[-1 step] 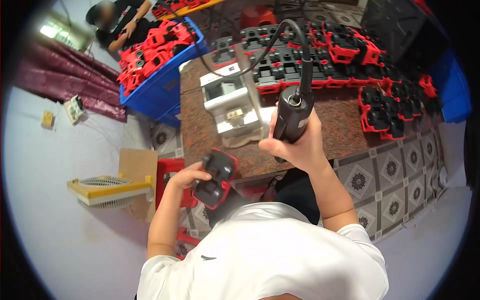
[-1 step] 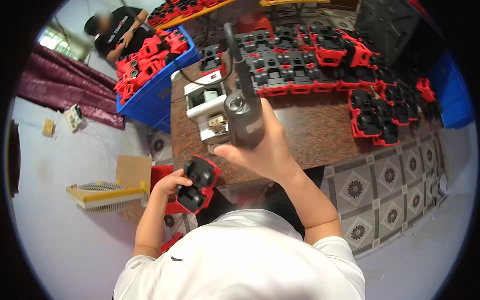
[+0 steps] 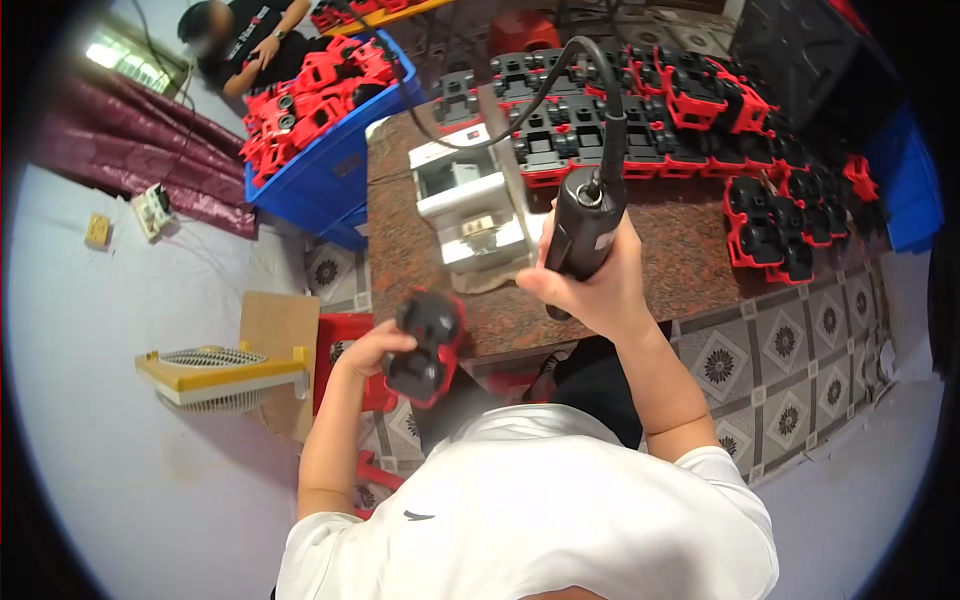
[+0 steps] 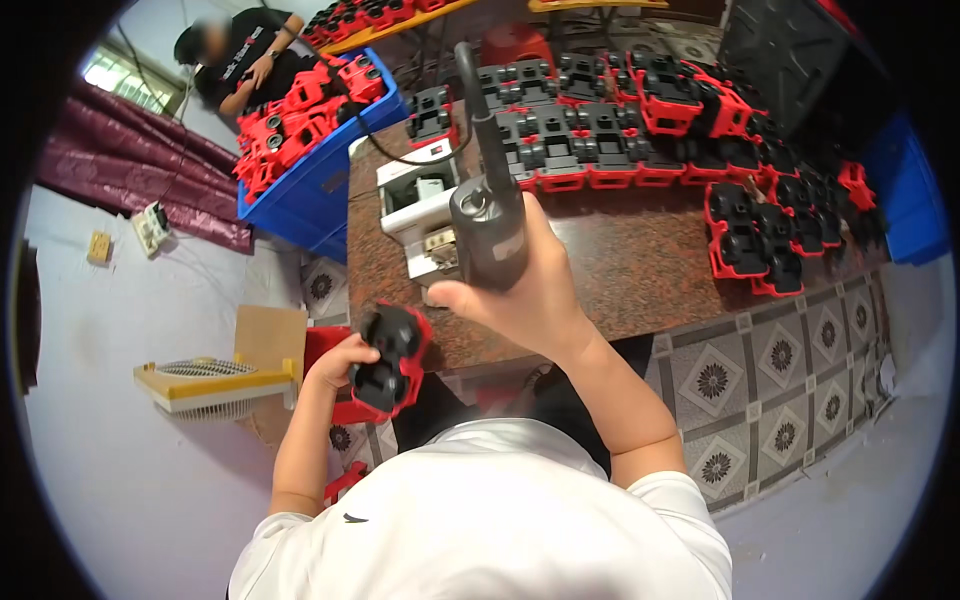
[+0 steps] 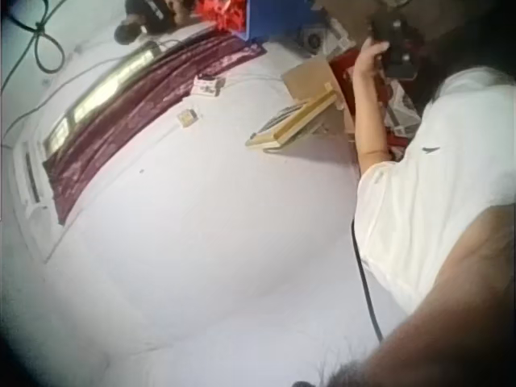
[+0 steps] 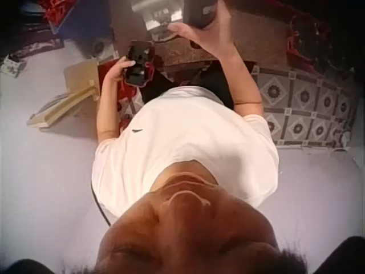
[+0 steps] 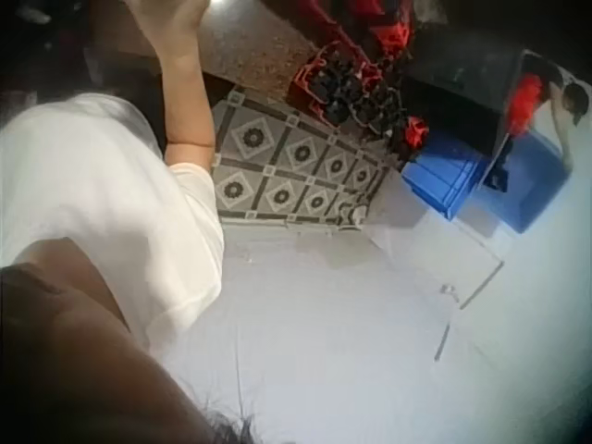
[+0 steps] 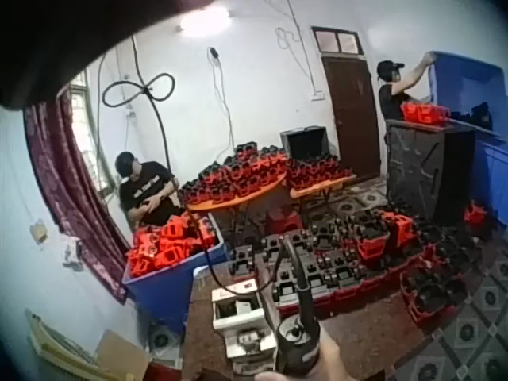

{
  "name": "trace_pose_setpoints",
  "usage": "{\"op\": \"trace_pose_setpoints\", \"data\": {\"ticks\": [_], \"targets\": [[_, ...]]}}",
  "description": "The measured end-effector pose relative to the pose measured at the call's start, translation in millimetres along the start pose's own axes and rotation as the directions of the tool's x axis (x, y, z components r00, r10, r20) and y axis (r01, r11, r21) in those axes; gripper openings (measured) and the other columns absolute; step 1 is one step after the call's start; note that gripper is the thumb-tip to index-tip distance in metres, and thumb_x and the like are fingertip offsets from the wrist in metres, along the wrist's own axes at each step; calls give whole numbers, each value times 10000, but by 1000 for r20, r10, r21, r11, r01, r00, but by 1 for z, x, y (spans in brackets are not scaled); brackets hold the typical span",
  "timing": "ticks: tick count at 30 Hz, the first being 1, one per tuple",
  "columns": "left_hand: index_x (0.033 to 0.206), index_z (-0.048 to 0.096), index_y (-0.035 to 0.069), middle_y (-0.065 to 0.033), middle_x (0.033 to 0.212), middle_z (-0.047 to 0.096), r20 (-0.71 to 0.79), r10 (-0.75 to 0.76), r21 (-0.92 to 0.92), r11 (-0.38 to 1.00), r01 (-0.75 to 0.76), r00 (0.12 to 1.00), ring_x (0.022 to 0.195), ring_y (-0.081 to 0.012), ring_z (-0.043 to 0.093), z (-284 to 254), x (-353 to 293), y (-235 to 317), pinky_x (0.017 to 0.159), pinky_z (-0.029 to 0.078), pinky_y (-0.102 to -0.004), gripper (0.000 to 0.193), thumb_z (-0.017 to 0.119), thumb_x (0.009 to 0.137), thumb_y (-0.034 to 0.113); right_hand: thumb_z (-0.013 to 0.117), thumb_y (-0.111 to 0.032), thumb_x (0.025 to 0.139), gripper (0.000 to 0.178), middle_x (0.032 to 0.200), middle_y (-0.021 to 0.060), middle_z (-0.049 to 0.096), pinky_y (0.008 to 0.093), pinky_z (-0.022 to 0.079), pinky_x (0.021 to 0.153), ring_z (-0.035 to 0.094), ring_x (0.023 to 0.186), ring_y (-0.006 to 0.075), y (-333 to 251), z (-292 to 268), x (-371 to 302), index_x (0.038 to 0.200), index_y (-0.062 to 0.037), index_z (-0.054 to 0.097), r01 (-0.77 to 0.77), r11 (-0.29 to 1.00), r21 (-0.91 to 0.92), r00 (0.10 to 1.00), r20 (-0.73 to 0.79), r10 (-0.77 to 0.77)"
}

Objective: Assembling toy car components using a power screwdriver at a factory workbench.

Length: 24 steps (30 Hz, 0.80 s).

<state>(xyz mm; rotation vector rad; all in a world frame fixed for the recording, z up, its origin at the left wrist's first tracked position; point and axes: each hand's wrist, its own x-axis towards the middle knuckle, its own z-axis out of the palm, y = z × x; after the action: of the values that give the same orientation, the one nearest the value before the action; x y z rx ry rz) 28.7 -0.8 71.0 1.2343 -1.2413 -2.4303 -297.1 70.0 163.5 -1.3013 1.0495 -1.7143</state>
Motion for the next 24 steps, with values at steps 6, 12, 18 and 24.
{"op": "trace_pose_setpoints", "data": {"ticks": [6, 12, 18, 24], "targets": [[1169, 539, 30, -94, 1115, 609, -495, 269, -391, 780, -488, 826, 1029, -240, 593, -46, 33, -32, 923, 463, -398, 390, 597, 857, 258, 820, -88, 636, 575, 898, 11, 535, 234, 468, 656, 530, 774, 68, 34, 70, 34, 1074, -28, 452, 187, 972, 139, 982, -60, -180], [1182, 536, 56, -63, 1109, 612, -507, 276, -315, 822, -474, 816, 1031, -197, 585, -31, 63, -23, 883, 476, -372, 419, 605, 840, 285, 790, -64, 647, 456, 778, 27, 580, 225, 473, 610, 558, 674, 67, 76, 98, 61, 979, -32, 479, 362, 926, -104, 923, -94, -372], [1292, 393, 135, -50, 1186, 534, -477, 240, -282, 869, -406, 845, 1043, -192, 558, -56, 78, -33, 849, 475, -374, 599, 649, 800, 362, 772, -39, 673, 425, 774, -2, 557, 221, 460, 584, 531, 652, 59, 87, 104, 60, 975, -40, 473, 333, 938, -92, 939, -51, -339], [1282, 394, 123, -77, 1168, 537, -527, 335, -209, 840, -501, 781, 1052, -196, 555, -48, 81, -33, 849, 480, -378, 580, 654, 804, 324, 767, -19, 677, 461, 832, -11, 543, 221, 448, 623, 511, 706, 62, 100, 101, 56, 1026, -37, 466, 329, 940, -85, 938, -82, -336]]}}
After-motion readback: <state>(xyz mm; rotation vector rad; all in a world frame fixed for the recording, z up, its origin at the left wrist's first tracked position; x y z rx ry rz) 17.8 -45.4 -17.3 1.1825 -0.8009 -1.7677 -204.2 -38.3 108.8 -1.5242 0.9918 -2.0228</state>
